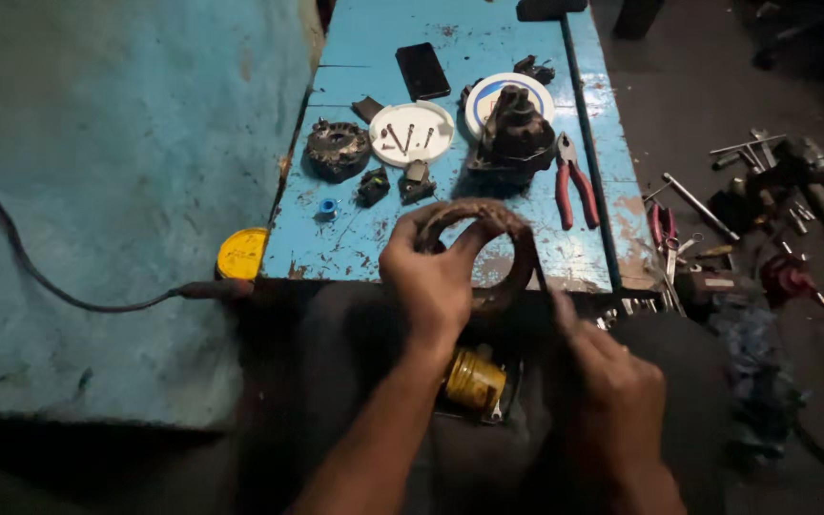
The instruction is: The person uses a flat metal tool to scrape and clean the inner surface of a circular mechanical component. They rotate the part and continue scraping different sections while seated on the floor.
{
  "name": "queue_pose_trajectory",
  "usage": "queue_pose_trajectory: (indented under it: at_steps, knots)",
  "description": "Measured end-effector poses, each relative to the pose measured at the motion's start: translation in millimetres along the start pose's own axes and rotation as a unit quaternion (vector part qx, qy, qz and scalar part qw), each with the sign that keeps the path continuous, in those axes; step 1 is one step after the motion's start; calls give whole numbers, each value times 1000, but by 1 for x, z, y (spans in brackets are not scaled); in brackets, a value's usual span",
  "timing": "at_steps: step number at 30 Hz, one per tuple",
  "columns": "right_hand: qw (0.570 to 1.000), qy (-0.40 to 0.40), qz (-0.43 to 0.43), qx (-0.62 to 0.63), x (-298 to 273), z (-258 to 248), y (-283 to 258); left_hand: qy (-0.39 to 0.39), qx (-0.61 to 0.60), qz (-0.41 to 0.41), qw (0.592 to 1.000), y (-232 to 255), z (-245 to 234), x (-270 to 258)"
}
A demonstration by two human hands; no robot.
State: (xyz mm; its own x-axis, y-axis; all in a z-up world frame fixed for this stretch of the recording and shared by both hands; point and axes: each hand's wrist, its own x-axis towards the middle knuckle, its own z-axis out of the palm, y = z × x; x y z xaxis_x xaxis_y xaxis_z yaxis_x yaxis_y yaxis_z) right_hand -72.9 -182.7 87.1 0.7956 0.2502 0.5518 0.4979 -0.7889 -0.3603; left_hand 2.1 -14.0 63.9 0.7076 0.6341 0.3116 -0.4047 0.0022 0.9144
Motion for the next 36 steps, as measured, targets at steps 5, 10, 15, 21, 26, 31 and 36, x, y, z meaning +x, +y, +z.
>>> queue_pose_trajectory:
  at_steps: [5,10,15,21,26,31,36]
  knots:
    - [998,11,-56,-39,64,-18,9,-66,80,28,994,54,11,7]
    - [994,-4,-108,-7,97,-15,16,-66,80,27,994,62,16,53]
    - [994,-11,-91,59,107,40,24,-48,130,-22,990,20,13,86]
    - [997,-65,-38,18,141,72,42,-94,105,-3,990,-37,19,93]
    - [996,-80,-23,37,142,90,38,-50,20,-89,995,-51,24,131]
    - [999,-40,-5,-3,143,112,61,-76,98,-25,992,-61,34,123]
    - [997,-51,-5,-55,147,101,52,-49,44,-101,993,-56,44,134]
